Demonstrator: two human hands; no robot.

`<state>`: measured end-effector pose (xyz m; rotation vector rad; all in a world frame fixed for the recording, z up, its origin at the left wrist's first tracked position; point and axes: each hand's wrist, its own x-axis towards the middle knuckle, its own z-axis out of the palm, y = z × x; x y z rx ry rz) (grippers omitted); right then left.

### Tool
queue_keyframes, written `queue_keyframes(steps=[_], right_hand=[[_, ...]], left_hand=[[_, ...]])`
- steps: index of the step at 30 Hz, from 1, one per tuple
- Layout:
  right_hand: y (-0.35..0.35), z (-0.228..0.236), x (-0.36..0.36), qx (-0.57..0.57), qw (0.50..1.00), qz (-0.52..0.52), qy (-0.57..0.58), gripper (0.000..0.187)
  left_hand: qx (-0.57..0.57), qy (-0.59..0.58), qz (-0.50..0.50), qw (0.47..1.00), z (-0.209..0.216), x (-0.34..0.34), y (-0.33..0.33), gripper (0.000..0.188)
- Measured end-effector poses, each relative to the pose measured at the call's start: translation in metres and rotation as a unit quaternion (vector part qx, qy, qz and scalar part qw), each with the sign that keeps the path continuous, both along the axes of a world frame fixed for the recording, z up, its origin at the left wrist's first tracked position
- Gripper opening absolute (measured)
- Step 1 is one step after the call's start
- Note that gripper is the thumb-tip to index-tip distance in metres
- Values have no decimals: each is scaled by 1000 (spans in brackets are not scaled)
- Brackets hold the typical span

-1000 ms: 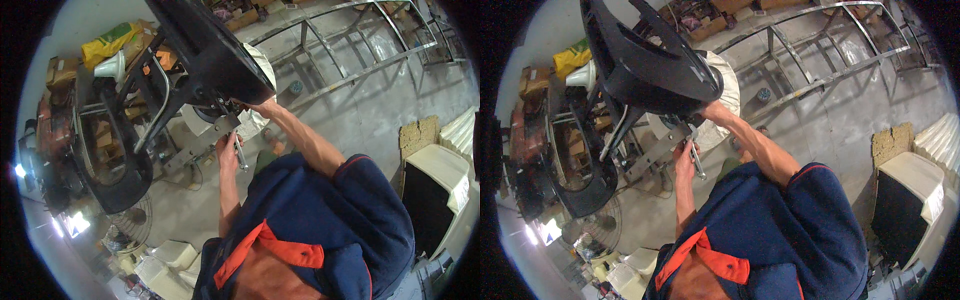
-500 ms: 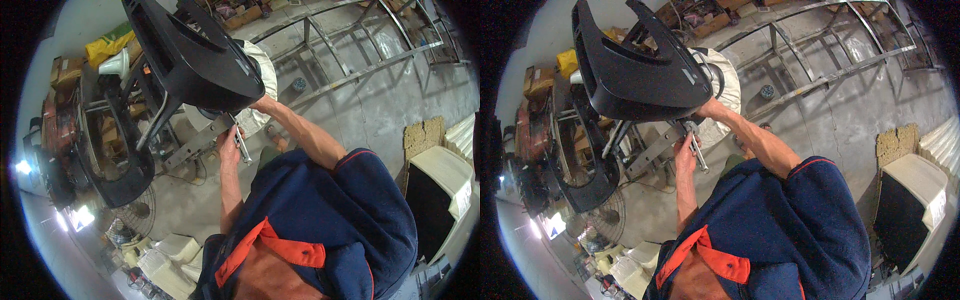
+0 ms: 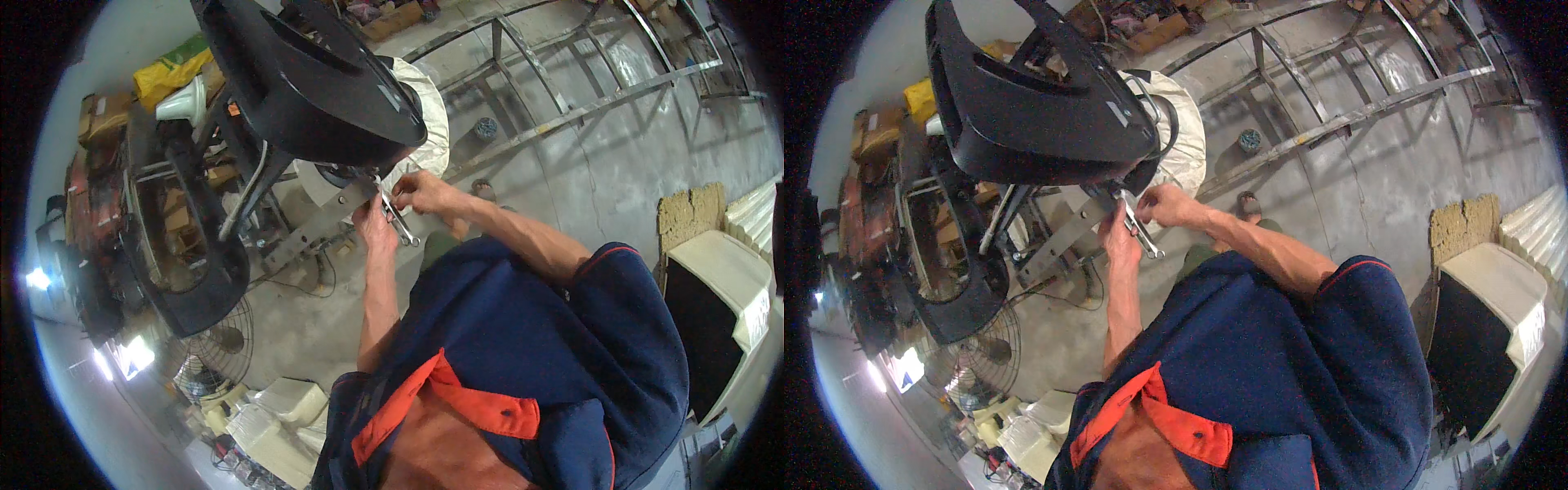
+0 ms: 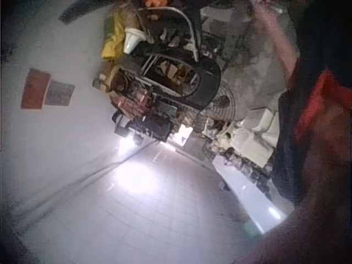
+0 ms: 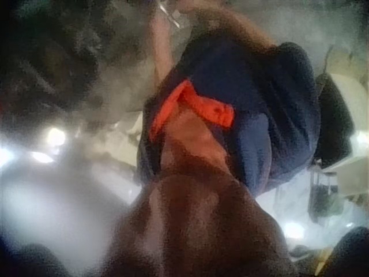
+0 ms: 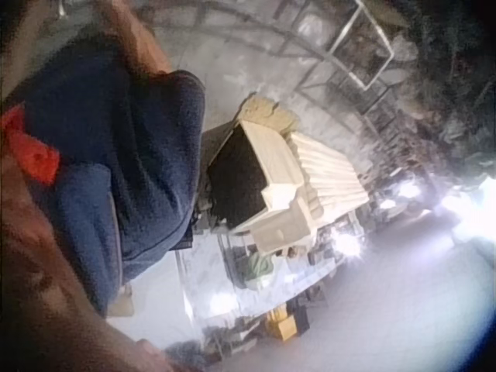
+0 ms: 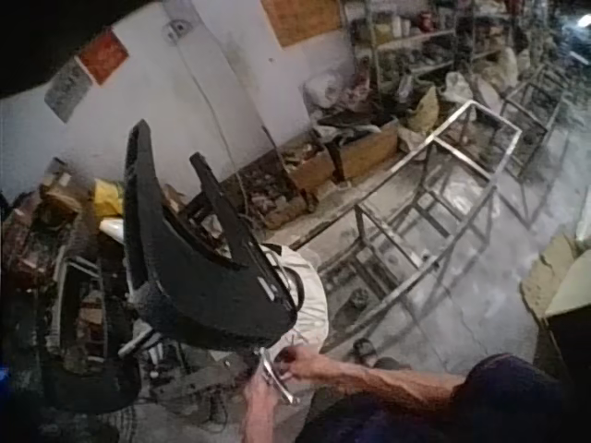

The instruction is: The person uses a wrench to tighten bolts on a black vehicle frame, then attaches a metal handlebar to the frame. The work is performed in a cluttered workshop with various parts and tools visible.

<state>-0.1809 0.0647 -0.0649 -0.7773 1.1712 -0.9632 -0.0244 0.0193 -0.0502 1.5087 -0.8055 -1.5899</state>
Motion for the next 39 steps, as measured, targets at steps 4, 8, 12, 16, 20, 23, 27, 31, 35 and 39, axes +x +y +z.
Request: queue_keyframes(steps=[4,8,12,16,20,23,27,31,35,39], right_hand=[[7,-5,16,-44,984,-30,173,51],[13,5,20,-17,986,11,167,57],[16,9,18,59,997,45,37,55],[33,5,16,18,996,63,54,47],[43,3,5,-67,973,113,191,34],[49,5,-5,-62,941,146,300,27],[66,-29,-12,-93,925,135,342,24],[68,-36,-19,-79,968,76,227,24],[58,-4,-18,-65,990,25,124,24],[45,-17,-10,-91,988,10,124,26]], left_hand=[[-3,-34,20,999,-2,-9,9,31],[-40,-29,2,999,-12,-3,12,30],[-27,13,-25,999,6,-8,15,29],[-22,43,10,999,11,-6,10,32],[-48,64,31,996,-5,5,7,32],[-38,76,42,995,-18,11,7,28],[-73,92,98,988,-4,11,-12,25],[-104,72,49,991,-1,32,-25,24],[-123,81,0,989,14,5,-9,27],[-102,85,-31,991,19,-9,-6,29]])
